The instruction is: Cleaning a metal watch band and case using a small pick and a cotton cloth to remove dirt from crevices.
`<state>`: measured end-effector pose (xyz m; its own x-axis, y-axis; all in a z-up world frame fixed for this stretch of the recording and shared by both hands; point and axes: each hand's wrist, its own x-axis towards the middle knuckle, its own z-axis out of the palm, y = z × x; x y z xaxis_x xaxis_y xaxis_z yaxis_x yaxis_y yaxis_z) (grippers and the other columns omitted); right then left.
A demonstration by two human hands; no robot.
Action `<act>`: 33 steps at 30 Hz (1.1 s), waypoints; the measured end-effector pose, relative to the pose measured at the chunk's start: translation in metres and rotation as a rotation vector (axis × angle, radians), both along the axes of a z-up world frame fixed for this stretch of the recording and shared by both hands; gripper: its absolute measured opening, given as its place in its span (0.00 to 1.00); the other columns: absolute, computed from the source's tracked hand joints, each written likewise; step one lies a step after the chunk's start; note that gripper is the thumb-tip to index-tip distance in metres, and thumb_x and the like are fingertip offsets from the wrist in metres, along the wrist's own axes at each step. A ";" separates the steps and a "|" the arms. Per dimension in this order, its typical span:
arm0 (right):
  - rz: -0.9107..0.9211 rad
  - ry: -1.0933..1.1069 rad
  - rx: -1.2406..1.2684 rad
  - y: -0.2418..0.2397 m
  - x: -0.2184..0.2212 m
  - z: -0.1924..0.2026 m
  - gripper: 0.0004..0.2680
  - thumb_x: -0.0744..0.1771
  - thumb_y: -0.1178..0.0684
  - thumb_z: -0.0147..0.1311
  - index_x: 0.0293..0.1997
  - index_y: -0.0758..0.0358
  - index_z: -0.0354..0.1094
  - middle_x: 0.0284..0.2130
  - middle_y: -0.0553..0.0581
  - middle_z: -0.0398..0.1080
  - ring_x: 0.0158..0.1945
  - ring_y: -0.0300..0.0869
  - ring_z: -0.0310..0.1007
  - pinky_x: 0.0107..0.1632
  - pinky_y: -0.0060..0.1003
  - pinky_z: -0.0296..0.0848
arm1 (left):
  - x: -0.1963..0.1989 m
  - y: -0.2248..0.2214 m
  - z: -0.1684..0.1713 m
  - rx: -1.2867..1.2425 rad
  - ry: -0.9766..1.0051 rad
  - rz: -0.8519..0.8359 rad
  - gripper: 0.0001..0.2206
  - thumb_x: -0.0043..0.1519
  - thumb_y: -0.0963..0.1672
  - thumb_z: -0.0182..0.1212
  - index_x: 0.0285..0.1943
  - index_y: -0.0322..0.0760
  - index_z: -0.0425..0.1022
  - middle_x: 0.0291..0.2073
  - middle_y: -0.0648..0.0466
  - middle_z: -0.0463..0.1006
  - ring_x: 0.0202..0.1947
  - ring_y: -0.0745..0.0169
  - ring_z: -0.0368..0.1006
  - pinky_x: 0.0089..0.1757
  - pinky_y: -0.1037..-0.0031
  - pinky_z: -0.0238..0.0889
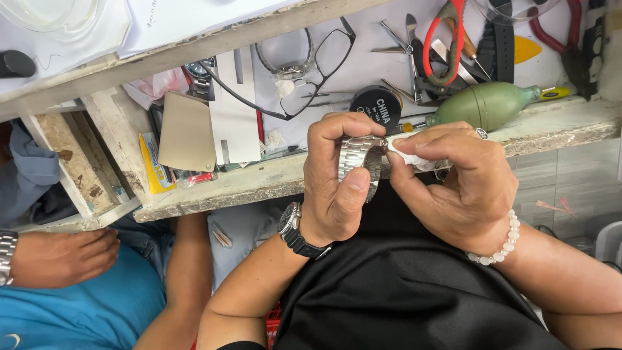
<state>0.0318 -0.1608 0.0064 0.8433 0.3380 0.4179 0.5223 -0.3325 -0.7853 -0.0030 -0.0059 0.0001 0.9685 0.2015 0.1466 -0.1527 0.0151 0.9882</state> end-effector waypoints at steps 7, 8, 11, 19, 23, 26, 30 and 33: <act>0.024 0.070 0.064 0.001 0.000 0.004 0.15 0.66 0.70 0.67 0.46 0.69 0.58 0.35 0.63 0.75 0.40 0.51 0.81 0.45 0.41 0.80 | 0.000 -0.001 -0.002 0.020 -0.011 -0.003 0.18 0.69 0.54 0.46 0.58 0.41 0.61 0.50 0.47 0.71 0.53 0.56 0.69 0.54 0.65 0.68; 0.006 0.119 0.117 0.002 -0.001 0.005 0.16 0.65 0.71 0.68 0.45 0.70 0.57 0.35 0.65 0.74 0.40 0.51 0.81 0.45 0.40 0.80 | 0.000 -0.001 -0.001 0.014 -0.009 -0.001 0.19 0.69 0.54 0.46 0.58 0.40 0.61 0.50 0.48 0.72 0.53 0.55 0.69 0.54 0.64 0.68; -0.032 0.305 0.241 -0.004 -0.005 0.017 0.16 0.64 0.72 0.65 0.46 0.70 0.55 0.36 0.70 0.72 0.41 0.51 0.79 0.49 0.38 0.79 | -0.002 0.001 0.003 -0.154 0.058 -0.023 0.20 0.70 0.55 0.48 0.58 0.39 0.61 0.50 0.46 0.72 0.47 0.53 0.73 0.49 0.65 0.71; -0.221 0.684 0.311 -0.030 0.005 0.000 0.08 0.73 0.66 0.57 0.59 0.74 0.64 0.43 0.66 0.70 0.44 0.46 0.77 0.52 0.33 0.80 | 0.004 0.031 -0.009 -0.941 0.202 -0.203 0.17 0.71 0.52 0.49 0.56 0.36 0.66 0.42 0.35 0.75 0.33 0.41 0.74 0.32 0.60 0.72; -0.115 0.798 0.464 -0.035 0.010 -0.007 0.04 0.74 0.64 0.50 0.54 0.63 0.62 0.51 0.63 0.69 0.49 0.46 0.76 0.56 0.33 0.83 | 0.004 0.035 -0.010 -1.057 0.170 -0.237 0.17 0.74 0.51 0.42 0.57 0.35 0.68 0.42 0.37 0.76 0.32 0.43 0.73 0.30 0.61 0.66; -0.108 0.914 0.486 -0.032 0.014 0.003 0.04 0.75 0.61 0.47 0.55 0.61 0.59 0.49 0.65 0.71 0.46 0.46 0.77 0.52 0.33 0.81 | 0.004 0.034 -0.012 -1.086 0.171 -0.244 0.17 0.74 0.51 0.42 0.57 0.34 0.68 0.42 0.37 0.76 0.31 0.43 0.72 0.30 0.61 0.66; -0.156 0.884 0.356 -0.024 0.013 0.005 0.05 0.72 0.67 0.54 0.50 0.66 0.64 0.46 0.64 0.74 0.41 0.40 0.76 0.47 0.26 0.78 | 0.004 0.035 -0.018 -1.192 0.174 -0.256 0.18 0.74 0.51 0.42 0.56 0.33 0.68 0.41 0.36 0.76 0.30 0.40 0.70 0.31 0.59 0.66; -0.050 0.823 0.269 -0.018 0.017 0.019 0.04 0.70 0.67 0.56 0.47 0.71 0.67 0.47 0.65 0.71 0.45 0.44 0.74 0.53 0.30 0.79 | 0.005 0.036 -0.019 -1.292 0.210 -0.274 0.19 0.74 0.52 0.41 0.55 0.33 0.70 0.39 0.37 0.74 0.29 0.43 0.69 0.30 0.61 0.67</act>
<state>0.0492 -0.1792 0.0255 0.9238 0.2701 -0.2713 -0.2567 -0.0888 -0.9624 0.0017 0.0304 -0.0192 0.9803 -0.1209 -0.1564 0.1572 0.9564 0.2463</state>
